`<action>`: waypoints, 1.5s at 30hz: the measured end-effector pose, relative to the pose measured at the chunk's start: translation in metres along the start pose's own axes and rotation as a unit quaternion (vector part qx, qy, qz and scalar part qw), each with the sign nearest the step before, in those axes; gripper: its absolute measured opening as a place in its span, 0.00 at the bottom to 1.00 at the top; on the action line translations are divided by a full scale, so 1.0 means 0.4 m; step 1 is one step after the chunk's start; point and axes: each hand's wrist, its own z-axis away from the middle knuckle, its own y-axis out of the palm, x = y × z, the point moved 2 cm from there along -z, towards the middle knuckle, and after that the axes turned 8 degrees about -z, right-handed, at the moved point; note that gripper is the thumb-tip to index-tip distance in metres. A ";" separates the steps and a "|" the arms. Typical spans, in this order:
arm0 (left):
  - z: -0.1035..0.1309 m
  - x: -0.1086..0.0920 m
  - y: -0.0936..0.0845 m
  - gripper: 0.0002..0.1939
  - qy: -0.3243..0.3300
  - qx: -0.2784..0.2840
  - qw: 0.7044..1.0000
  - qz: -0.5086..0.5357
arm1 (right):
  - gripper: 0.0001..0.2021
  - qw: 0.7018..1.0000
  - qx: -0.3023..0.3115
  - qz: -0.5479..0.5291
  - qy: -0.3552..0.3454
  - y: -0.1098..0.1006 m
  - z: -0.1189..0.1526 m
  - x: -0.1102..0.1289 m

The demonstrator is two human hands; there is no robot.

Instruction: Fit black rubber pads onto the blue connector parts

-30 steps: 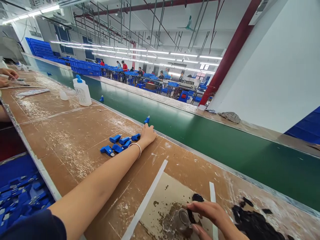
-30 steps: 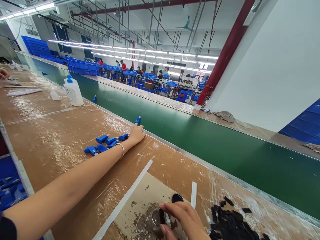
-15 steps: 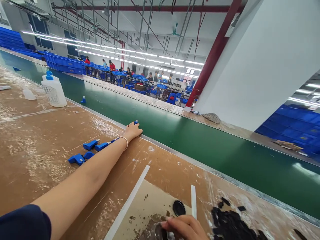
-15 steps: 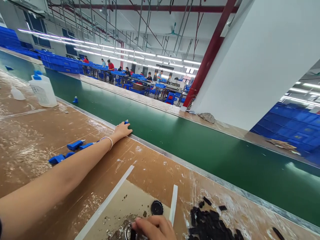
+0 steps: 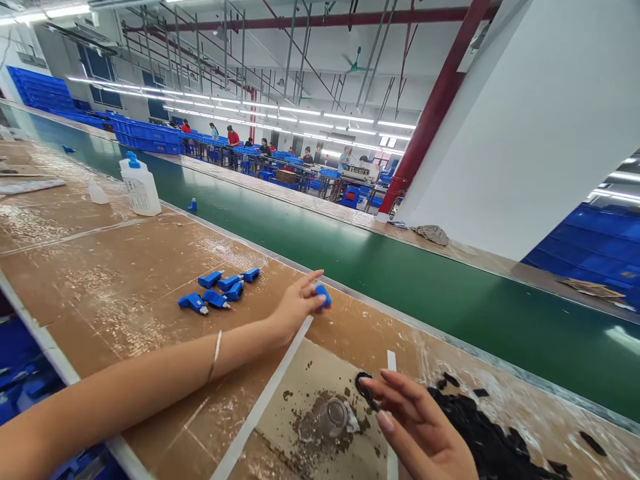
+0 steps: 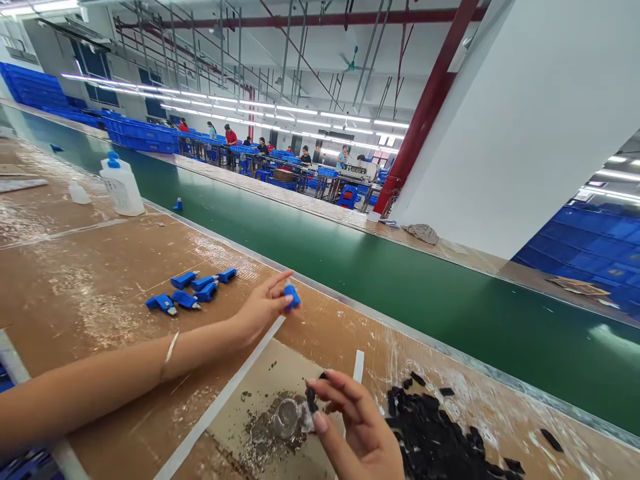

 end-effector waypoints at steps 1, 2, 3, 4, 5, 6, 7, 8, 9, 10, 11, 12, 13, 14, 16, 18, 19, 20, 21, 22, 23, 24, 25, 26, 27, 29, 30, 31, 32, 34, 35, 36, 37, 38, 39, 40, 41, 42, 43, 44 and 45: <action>0.055 -0.019 0.012 0.31 -0.013 0.031 0.998 0.053 | 0.18 1.000 0.009 -0.016 0.005 0.002 0.000 0.004; 0.105 -0.034 0.022 0.34 -0.054 0.074 0.983 0.159 | 0.17 0.999 0.014 -0.030 0.009 0.005 0.001 0.008; 0.147 -0.049 0.028 0.33 -0.088 0.109 0.963 0.228 | 0.17 0.999 0.012 -0.036 0.008 0.010 0.003 0.011; 0.181 -0.063 0.032 0.32 -0.115 0.141 0.944 0.274 | 0.17 0.999 0.003 -0.036 0.003 0.015 0.007 0.014; 0.205 -0.074 0.035 0.29 -0.137 0.170 0.927 0.306 | 0.17 0.999 -0.012 -0.030 -0.007 0.019 0.011 0.017; 0.222 -0.083 0.038 0.27 -0.151 0.193 0.917 0.316 | 0.18 0.999 -0.029 -0.021 -0.020 0.023 0.015 0.019; 0.232 -0.089 0.040 0.25 -0.157 0.210 0.910 0.321 | 0.18 0.999 -0.041 -0.008 -0.035 0.026 0.019 0.021; 0.237 -0.094 0.042 0.24 -0.161 0.225 0.905 0.324 | 0.17 0.998 -0.040 0.005 -0.051 0.028 0.021 0.023; 0.240 -0.097 0.045 0.23 -0.161 0.237 0.900 0.328 | 0.16 0.997 -0.036 0.019 -0.068 0.029 0.022 0.023; 0.241 -0.100 0.048 0.23 -0.160 0.248 0.897 0.330 | 0.15 0.996 -0.024 0.034 -0.084 0.028 0.021 0.024; 0.242 -0.101 0.051 0.22 -0.157 0.259 0.894 0.330 | 0.15 0.994 -0.008 0.050 -0.099 0.026 0.019 0.023; 0.243 -0.102 0.053 0.22 -0.153 0.267 0.892 0.330 | 0.15 0.992 0.008 0.066 -0.111 0.023 0.016 0.022; 0.245 -0.103 0.054 0.23 -0.150 0.274 0.892 0.328 | 0.16 0.989 0.023 0.080 -0.121 0.020 0.013 0.020; 0.247 -0.104 0.055 0.23 -0.149 0.277 0.892 0.325 | 0.17 0.987 0.035 0.091 -0.128 0.018 0.011 0.017; 0.252 -0.107 0.054 0.24 -0.151 0.281 0.890 0.325 | 0.20 0.984 0.047 0.107 -0.136 0.015 0.009 0.012; 0.258 -0.110 0.053 0.24 -0.155 0.288 0.887 0.326 | 0.19 0.981 0.046 0.117 -0.147 0.017 0.010 0.009; 0.260 -0.112 0.053 0.23 -0.156 0.292 0.886 0.326 | 0.19 0.979 0.047 0.123 -0.158 0.018 0.011 0.010; 0.262 -0.114 0.053 0.23 -0.157 0.294 0.884 0.327 | 0.18 0.975 0.045 0.134 -0.171 0.020 0.011 0.012; 0.263 -0.115 0.053 0.23 -0.157 0.296 0.884 0.326 | 0.17 0.970 0.051 0.150 -0.186 0.022 0.011 0.015; 0.264 -0.115 0.053 0.23 -0.158 0.295 0.884 0.326 | 0.17 0.963 0.062 0.169 -0.202 0.024 0.009 0.020; 0.264 -0.115 0.053 0.24 -0.159 0.293 0.884 0.329 | 0.16 0.953 0.080 0.192 -0.222 0.025 0.006 0.025; 0.264 -0.114 0.053 0.24 -0.160 0.292 0.883 0.332 | 0.16 0.940 0.100 0.218 -0.243 0.027 0.003 0.030; 0.264 -0.113 0.053 0.24 -0.159 0.290 0.882 0.335 | 0.16 0.925 0.119 0.246 -0.266 0.028 0.001 0.036; 0.264 -0.112 0.053 0.24 -0.156 0.289 0.883 0.336 | 0.16 0.909 0.134 0.271 -0.286 0.028 -0.002 0.040; 0.264 -0.111 0.053 0.24 -0.151 0.289 0.884 0.336 | 0.17 0.894 0.142 0.294 -0.307 0.028 -0.003 0.045; 0.264 -0.110 0.054 0.24 -0.141 0.291 0.887 0.328 | 0.17 0.870 0.139 0.333 -0.336 0.029 -0.002 0.050; 0.264 -0.110 0.054 0.24 -0.136 0.292 0.890 0.323 | 0.18 0.861 0.133 0.349 -0.344 0.030 0.000 0.050; 0.265 -0.112 0.053 0.24 -0.133 0.292 0.892 0.318 | 0.18 0.851 0.128 0.367 -0.352 0.033 0.004 0.050; 0.265 -0.114 0.052 0.24 -0.130 0.292 0.895 0.312 | 0.19 0.841 0.126 0.383 -0.361 0.037 0.008 0.049; 0.266 -0.122 0.049 0.24 -0.121 0.293 0.898 0.304 | 0.20 0.824 0.131 0.405 -0.375 0.048 0.017 0.046; 0.266 -0.127 0.047 0.23 -0.115 0.297 0.899 0.302 | 0.20 0.819 0.132 0.409 -0.379 0.052 0.020 0.045; 0.266 -0.134 0.045 0.22 -0.106 0.301 0.899 0.299 | 0.21 0.817 0.133 0.412 -0.381 0.056 0.023 0.044; 0.266 -0.140 0.043 0.22 -0.098 0.306 0.899 0.296 | 0.21 0.817 0.132 0.414 -0.378 0.058 0.024 0.043; 0.266 -0.146 0.042 0.21 -0.091 0.311 0.900 0.292 | 0.20 0.818 0.132 0.419 -0.371 0.058 0.025 0.042; 0.266 -0.151 0.041 0.21 -0.086 0.315 0.900 0.287 | 0.20 0.819 0.133 0.425 -0.363 0.059 0.024 0.042; 0.266 -0.154 0.040 0.21 -0.084 0.316 0.902 0.282 | 0.20 0.819 0.136 0.431 -0.353 0.059 0.024 0.041; 0.265 -0.156 0.040 0.21 -0.085 0.314 0.904 0.278 | 0.19 0.822 0.142 0.435 -0.340 0.058 0.024 0.041; 0.265 -0.156 0.040 0.21 -0.089 0.311 0.905 0.276 | 0.19 0.829 0.148 0.431 -0.323 0.058 0.024 0.041; 0.264 -0.154 0.040 0.21 -0.093 0.306 0.907 0.275 | 0.19 0.841 0.156 0.421 -0.300 0.058 0.023 0.041; 0.262 -0.150 0.040 0.21 -0.098 0.296 0.910 0.275 | 0.19 0.859 0.165 0.400 -0.274 0.058 0.023 0.042; 0.259 -0.145 0.040 0.21 -0.104 0.287 0.912 0.276 | 0.18 0.882 0.170 0.366 -0.244 0.056 0.021 0.043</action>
